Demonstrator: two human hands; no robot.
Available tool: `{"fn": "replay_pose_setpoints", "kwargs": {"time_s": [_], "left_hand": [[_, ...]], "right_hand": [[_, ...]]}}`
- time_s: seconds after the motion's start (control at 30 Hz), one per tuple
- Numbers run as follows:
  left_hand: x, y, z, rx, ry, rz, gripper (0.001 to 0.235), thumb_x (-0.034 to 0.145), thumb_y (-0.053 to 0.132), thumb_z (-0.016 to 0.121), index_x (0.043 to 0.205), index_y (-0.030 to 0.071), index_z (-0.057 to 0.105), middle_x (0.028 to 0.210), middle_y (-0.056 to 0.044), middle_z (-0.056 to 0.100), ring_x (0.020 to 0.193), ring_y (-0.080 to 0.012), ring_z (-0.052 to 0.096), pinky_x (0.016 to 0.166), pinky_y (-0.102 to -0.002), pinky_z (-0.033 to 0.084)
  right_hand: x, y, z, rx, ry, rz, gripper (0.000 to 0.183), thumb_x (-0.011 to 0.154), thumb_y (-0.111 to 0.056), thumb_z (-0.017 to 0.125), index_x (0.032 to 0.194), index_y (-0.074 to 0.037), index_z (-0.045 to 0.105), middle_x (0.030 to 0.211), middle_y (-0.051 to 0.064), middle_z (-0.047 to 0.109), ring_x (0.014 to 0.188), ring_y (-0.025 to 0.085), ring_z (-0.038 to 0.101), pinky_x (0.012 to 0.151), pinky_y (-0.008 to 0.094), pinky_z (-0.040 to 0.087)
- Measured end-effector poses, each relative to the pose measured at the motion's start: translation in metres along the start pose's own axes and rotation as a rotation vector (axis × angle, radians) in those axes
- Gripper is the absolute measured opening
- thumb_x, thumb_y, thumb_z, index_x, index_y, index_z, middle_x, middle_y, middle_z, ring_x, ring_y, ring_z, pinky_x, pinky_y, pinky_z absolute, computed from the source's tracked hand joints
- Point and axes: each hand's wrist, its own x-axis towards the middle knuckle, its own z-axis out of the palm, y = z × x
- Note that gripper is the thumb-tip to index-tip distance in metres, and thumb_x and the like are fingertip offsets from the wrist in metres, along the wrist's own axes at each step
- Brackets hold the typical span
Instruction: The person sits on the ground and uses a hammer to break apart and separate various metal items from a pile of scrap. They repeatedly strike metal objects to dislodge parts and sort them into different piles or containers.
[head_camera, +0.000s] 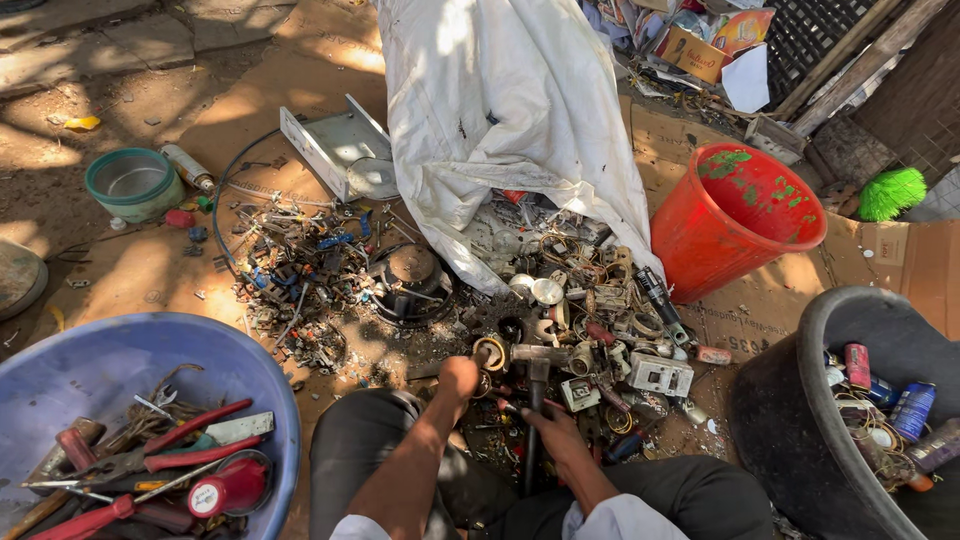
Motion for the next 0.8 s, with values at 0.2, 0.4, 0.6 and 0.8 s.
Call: {"fn": "replay_pose_setpoints", "kwargs": {"time_s": [0.2, 0.4, 0.6, 0.8], "left_hand": [[0.003, -0.007, 0.0, -0.374, -0.071, -0.143, 0.027, 0.094, 0.02, 0.072, 0.093, -0.007, 0.071, 0.075, -0.014, 0.066, 0.059, -0.0241, 0.057, 0.056, -0.04, 0.047], [0.011, -0.008, -0.002, 0.012, -0.029, -0.043, 0.041, 0.098, 0.034, 0.072, 0.105, -0.006, 0.072, 0.087, -0.016, 0.072, 0.072, -0.0226, 0.063, 0.069, -0.041, 0.049], [-0.001, -0.001, 0.001, 0.197, 0.098, -0.05, 0.043, 0.094, 0.039, 0.072, 0.111, -0.001, 0.075, 0.097, -0.023, 0.076, 0.077, -0.0312, 0.066, 0.077, -0.044, 0.052], [-0.007, 0.01, 0.0, 0.211, 0.096, -0.038, 0.037, 0.092, 0.038, 0.072, 0.102, 0.002, 0.077, 0.093, -0.021, 0.075, 0.08, -0.0299, 0.071, 0.078, -0.044, 0.053]], "right_hand": [[0.002, -0.031, 0.003, 0.597, -0.274, 0.283, 0.031, 0.09, -0.037, 0.065, 0.103, -0.009, 0.062, 0.064, 0.005, 0.056, 0.049, 0.018, 0.052, 0.045, 0.034, 0.046], [-0.049, -0.07, 0.018, 0.068, 0.007, 0.044, 0.024, 0.098, -0.033, 0.064, 0.101, -0.01, 0.06, 0.064, 0.006, 0.056, 0.046, 0.018, 0.05, 0.039, 0.034, 0.044], [-0.099, -0.139, -0.009, -0.033, 0.265, -1.281, 0.029, 0.102, -0.033, 0.068, 0.106, -0.005, 0.061, 0.082, 0.005, 0.064, 0.061, 0.012, 0.061, 0.049, 0.026, 0.054], [-0.049, -0.138, 0.001, 0.243, -0.042, -1.376, 0.04, 0.104, -0.046, 0.054, 0.115, -0.007, 0.058, 0.078, 0.009, 0.065, 0.063, 0.019, 0.061, 0.058, 0.038, 0.053]]}}
